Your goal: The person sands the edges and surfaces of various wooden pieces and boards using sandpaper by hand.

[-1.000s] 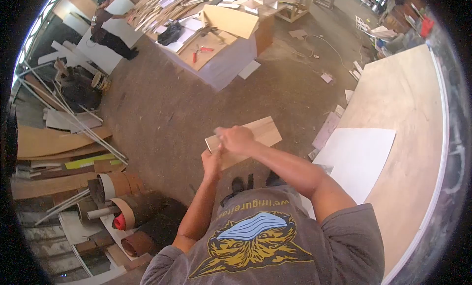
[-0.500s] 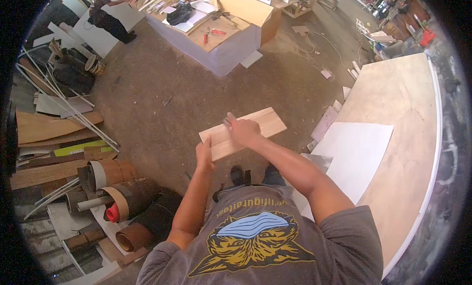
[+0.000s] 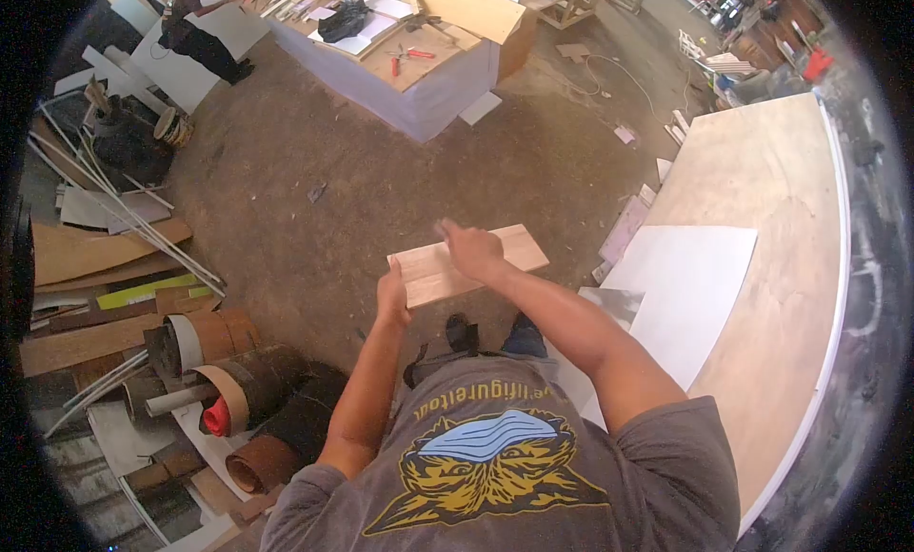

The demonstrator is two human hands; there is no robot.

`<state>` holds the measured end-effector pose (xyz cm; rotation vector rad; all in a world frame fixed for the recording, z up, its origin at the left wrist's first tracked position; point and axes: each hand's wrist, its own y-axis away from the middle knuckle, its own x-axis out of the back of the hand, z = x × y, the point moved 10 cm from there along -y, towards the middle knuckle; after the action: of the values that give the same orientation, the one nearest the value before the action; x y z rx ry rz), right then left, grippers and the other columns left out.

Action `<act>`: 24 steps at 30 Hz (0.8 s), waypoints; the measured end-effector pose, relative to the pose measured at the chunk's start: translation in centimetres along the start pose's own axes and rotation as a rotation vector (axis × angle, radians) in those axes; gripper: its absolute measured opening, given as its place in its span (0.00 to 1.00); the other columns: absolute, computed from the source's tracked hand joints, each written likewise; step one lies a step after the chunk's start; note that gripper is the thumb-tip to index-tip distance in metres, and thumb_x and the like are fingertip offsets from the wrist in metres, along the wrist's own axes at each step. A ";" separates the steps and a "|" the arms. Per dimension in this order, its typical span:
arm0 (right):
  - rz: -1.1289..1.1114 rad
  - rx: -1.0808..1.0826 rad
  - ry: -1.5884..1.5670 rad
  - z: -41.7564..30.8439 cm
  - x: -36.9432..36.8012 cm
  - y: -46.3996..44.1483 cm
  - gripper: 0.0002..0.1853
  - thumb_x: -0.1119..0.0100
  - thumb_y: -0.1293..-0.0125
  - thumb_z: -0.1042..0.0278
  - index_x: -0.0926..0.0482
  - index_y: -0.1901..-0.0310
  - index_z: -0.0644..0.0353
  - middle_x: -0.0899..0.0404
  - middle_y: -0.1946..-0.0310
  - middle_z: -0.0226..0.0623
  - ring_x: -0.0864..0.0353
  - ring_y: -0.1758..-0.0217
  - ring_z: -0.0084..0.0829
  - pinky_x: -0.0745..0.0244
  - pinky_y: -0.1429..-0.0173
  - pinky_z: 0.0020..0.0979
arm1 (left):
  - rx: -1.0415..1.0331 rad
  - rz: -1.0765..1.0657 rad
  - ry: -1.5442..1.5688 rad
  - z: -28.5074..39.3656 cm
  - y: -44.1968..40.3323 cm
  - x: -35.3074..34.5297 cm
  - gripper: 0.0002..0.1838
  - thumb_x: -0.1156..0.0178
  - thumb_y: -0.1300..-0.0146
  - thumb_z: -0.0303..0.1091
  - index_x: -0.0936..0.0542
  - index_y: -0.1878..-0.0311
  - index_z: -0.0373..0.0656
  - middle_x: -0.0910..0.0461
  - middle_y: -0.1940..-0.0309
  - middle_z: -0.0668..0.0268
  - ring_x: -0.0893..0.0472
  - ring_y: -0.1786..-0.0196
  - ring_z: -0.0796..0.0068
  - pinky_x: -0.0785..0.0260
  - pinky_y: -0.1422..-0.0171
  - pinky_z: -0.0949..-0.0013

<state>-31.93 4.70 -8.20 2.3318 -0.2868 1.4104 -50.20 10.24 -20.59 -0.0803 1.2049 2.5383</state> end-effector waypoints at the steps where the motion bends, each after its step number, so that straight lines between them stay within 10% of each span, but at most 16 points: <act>1: 0.165 -0.028 -0.131 1.1 0.8 0.0 0.23 0.48 0.17 0.57 0.27 0.24 0.48 0.09 0.53 0.52 0.09 0.51 0.57 0.15 0.50 0.55 | -0.013 0.006 0.005 0.4 -0.1 0.1 0.31 0.49 0.13 0.55 0.19 0.35 0.30 0.13 0.44 0.55 0.11 0.46 0.60 0.19 0.42 0.54; 6: -0.127 -0.167 0.014 5.5 -2.4 1.1 0.22 0.48 0.18 0.55 0.25 0.27 0.47 0.10 0.49 0.53 0.10 0.46 0.57 0.16 0.44 0.57 | -0.040 0.066 -0.052 1.4 0.5 1.3 0.30 0.44 0.15 0.54 0.19 0.37 0.30 0.13 0.46 0.56 0.12 0.48 0.64 0.20 0.42 0.55; 10: 0.201 -0.342 -0.082 12.2 0.0 1.0 0.23 0.49 0.18 0.55 0.25 0.26 0.46 0.11 0.46 0.52 0.11 0.44 0.58 0.18 0.41 0.59 | -0.176 -0.024 -0.091 3.1 1.5 1.1 0.26 0.32 0.22 0.49 0.17 0.38 0.31 0.12 0.49 0.60 0.13 0.50 0.69 0.20 0.44 0.60; 19: 0.261 0.238 -0.280 -0.1 1.2 2.6 0.28 0.51 0.16 0.54 0.31 0.20 0.48 0.09 0.52 0.52 0.10 0.49 0.61 0.18 0.43 0.61 | -0.336 -0.219 -0.075 4.3 2.8 -2.2 0.19 0.24 0.28 0.42 0.11 0.45 0.34 0.10 0.52 0.67 0.14 0.52 0.77 0.22 0.45 0.68; 24: 0.307 -0.240 -0.024 6.5 3.4 1.3 0.28 0.48 0.17 0.55 0.29 0.19 0.42 0.11 0.65 0.52 0.10 0.61 0.58 0.18 0.55 0.59 | -0.430 -0.219 -0.007 5.9 3.9 -3.1 0.17 0.25 0.26 0.39 0.11 0.45 0.34 0.10 0.52 0.68 0.14 0.53 0.79 0.22 0.45 0.69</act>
<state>-25.58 0.75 -7.56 2.1739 -0.8043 1.3930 -47.97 11.57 -13.31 -0.2868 0.5908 2.5489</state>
